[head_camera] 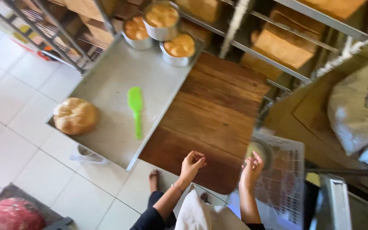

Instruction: Removing baked round loaves of bread from metal tins using a spatula.

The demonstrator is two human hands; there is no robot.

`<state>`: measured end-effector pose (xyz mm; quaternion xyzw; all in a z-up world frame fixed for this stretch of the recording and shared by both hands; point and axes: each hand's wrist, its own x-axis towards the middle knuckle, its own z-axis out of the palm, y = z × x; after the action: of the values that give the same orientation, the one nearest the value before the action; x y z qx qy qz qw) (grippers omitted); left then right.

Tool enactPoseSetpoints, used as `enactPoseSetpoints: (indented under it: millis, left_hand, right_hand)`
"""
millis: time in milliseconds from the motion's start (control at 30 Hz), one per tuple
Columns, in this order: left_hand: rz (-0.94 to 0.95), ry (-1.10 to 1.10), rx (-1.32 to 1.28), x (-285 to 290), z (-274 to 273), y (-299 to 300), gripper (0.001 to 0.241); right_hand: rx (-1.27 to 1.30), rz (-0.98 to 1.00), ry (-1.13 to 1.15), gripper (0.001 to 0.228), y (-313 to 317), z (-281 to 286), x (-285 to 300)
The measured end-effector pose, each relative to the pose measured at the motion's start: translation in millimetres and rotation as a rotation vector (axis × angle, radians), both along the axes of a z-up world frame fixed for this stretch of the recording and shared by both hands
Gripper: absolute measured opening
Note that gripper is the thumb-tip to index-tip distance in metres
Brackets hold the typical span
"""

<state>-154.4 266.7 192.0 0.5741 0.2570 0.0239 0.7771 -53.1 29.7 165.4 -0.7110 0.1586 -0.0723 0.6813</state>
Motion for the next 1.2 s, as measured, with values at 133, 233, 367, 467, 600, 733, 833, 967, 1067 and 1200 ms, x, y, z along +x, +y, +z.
enactPoseSetpoints:
  millis: [133,233,367,467,600,733,833,967,1067,1200]
  left_hand:
    - [0.039,0.048,-0.002,-30,-16,76,0.015]
    - [0.040,0.057,-0.084,-45,-14,139,0.020]
    - [0.104,-0.009,-0.101,-65,10,219,0.016]
    - [0.173,-0.011,-0.118,-74,6,270,0.014]
    - [0.207,-0.064,-0.102,-85,-9,317,0.015]
    - [0.261,-0.112,-0.119,-96,-10,330,0.015]
    - [0.308,-0.080,-0.097,-108,-3,331,0.015]
    - [0.321,-0.074,-0.174,-113,-16,340,0.015]
    - [0.323,-0.088,-0.200,-116,-17,354,0.015]
    - [0.270,-0.104,-0.200,-106,-14,392,0.015]
  right_hand:
    - [0.114,0.065,0.022,0.033,116,39,-21]
    - [0.171,0.187,-0.037,0.032,201,56,-39]
    - [0.181,0.342,0.022,0.030,298,75,-71]
    - [0.203,0.390,0.066,0.028,351,78,-92]
    - [0.183,0.492,0.106,0.024,392,75,-111]
    - [0.140,0.564,0.117,0.024,403,74,-121]
    - [0.206,0.631,0.081,0.023,406,65,-123]
    - [0.130,0.640,0.129,0.024,418,65,-120]
    - [0.139,0.657,0.148,0.023,430,74,-123]
    - [0.111,0.634,0.184,0.024,456,70,-122]
